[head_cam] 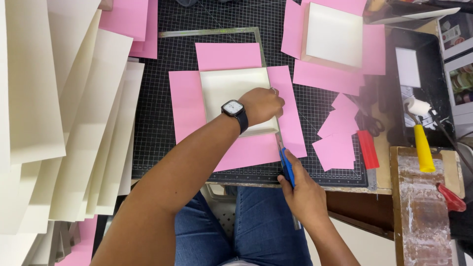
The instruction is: Cutting and preparing pink paper liners for white gift boxes using a utility knife and an L-square ruler
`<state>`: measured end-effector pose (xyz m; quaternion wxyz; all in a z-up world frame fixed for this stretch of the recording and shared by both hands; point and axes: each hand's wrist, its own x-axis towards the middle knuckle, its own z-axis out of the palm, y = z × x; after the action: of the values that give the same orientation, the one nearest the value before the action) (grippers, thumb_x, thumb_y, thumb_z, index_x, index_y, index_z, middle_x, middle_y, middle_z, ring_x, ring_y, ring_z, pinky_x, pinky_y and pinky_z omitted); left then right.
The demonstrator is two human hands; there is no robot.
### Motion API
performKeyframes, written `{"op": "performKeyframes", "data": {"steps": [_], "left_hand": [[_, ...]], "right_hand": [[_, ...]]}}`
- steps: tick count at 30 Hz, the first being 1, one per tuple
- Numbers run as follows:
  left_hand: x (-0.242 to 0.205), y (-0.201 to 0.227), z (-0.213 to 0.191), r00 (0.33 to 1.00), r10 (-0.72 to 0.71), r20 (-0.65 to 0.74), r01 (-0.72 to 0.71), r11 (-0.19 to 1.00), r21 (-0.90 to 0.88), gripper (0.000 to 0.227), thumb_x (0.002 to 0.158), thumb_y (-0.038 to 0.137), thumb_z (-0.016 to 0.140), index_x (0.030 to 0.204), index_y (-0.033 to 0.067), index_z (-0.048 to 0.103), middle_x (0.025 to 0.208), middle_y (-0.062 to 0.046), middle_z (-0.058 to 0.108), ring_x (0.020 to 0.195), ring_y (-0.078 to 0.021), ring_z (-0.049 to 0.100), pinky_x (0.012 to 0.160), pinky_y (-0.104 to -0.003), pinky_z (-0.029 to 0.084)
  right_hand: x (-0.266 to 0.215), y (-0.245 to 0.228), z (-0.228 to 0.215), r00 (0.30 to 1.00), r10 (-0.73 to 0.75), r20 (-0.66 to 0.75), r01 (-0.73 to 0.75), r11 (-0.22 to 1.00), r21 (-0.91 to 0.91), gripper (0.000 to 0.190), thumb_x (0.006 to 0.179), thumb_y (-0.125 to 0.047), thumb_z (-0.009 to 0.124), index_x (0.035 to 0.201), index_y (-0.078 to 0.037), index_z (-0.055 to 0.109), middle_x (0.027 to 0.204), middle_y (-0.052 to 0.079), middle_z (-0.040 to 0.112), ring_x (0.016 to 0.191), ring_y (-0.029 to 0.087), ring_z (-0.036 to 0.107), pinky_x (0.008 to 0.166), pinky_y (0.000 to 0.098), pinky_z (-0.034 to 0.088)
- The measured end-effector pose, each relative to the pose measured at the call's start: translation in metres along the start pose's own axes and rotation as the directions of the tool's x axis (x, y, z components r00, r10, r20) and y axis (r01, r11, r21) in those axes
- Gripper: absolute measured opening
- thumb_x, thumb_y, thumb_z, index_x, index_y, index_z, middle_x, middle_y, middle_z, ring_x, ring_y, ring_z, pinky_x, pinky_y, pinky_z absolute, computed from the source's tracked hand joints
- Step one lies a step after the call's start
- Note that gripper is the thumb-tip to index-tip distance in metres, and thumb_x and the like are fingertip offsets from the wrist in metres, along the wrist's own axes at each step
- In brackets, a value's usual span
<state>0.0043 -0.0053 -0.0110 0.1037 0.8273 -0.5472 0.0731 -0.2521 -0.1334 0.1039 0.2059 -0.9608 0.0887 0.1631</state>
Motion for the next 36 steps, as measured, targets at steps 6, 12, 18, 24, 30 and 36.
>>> {"op": "performKeyframes", "data": {"steps": [6,12,18,24,30,36], "left_hand": [[0.002,0.002,-0.003,0.991,-0.111,0.073,0.118,0.988,-0.098,0.012,0.085,0.005,0.064,0.083,0.0123,0.074,0.08,-0.008,0.07,0.089,-0.0324,0.064,0.055,-0.048,0.052],[0.0,0.003,-0.006,0.998,-0.027,0.052,0.03,0.998,-0.052,0.019,0.083,-0.001,0.065,0.08,0.0148,0.075,0.079,-0.002,0.07,0.087,-0.0329,0.062,0.05,-0.046,0.05],[0.0,0.003,-0.011,0.997,-0.032,0.071,0.036,0.998,-0.056,0.018,0.083,-0.002,0.065,0.077,0.0125,0.073,0.077,-0.002,0.069,0.088,-0.0331,0.061,0.049,-0.046,0.05],[0.001,0.002,-0.005,0.995,-0.062,0.072,0.068,0.994,-0.081,0.012,0.085,0.002,0.066,0.078,0.0105,0.072,0.076,-0.004,0.068,0.087,-0.034,0.061,0.049,-0.048,0.049],[0.001,0.003,-0.013,0.995,-0.041,0.091,0.047,0.997,-0.066,0.014,0.087,0.0,0.064,0.083,0.0093,0.074,0.082,-0.005,0.069,0.091,-0.0346,0.062,0.052,-0.047,0.051],[-0.04,0.026,-0.055,0.909,-0.249,-0.336,0.238,0.969,-0.074,0.025,0.092,0.011,0.068,0.113,0.0181,0.078,0.123,-0.01,0.073,0.121,-0.0337,0.058,0.106,-0.049,0.043]], "right_hand": [[0.002,0.003,0.009,0.998,-0.041,-0.051,0.038,0.997,-0.062,0.068,0.096,-0.038,0.055,0.158,-0.036,0.025,0.153,0.002,0.054,0.1,0.041,0.072,0.065,0.0617,0.056],[0.008,0.005,0.013,0.998,-0.064,0.012,0.065,0.97,-0.235,0.07,0.098,-0.028,0.053,0.161,-0.031,0.02,0.132,0.008,0.063,0.075,0.036,0.073,0.053,0.0548,0.055],[-0.006,0.011,0.01,0.998,-0.047,0.042,0.059,0.943,-0.329,0.074,0.095,-0.03,0.054,0.161,-0.032,0.02,0.115,0.007,0.066,0.072,0.041,0.071,0.052,0.059,0.051],[-0.06,0.042,0.018,0.999,-0.018,0.034,0.028,0.945,-0.326,0.075,0.092,-0.035,0.056,0.159,-0.038,0.022,0.132,-0.009,0.065,0.072,0.037,0.074,0.053,0.0554,0.057],[-0.067,0.067,0.008,0.93,0.32,-0.178,-0.291,0.941,0.172,0.072,0.079,-0.048,0.075,0.141,-0.02,0.05,0.102,0.011,0.076,0.092,0.038,0.074,0.083,0.0471,0.055],[-0.039,0.084,0.021,0.955,0.207,0.214,-0.29,0.481,0.827,0.036,0.078,0.001,0.085,0.105,-0.005,0.062,0.086,0.021,0.079,0.081,0.035,0.082,0.074,0.0431,0.058]]}}
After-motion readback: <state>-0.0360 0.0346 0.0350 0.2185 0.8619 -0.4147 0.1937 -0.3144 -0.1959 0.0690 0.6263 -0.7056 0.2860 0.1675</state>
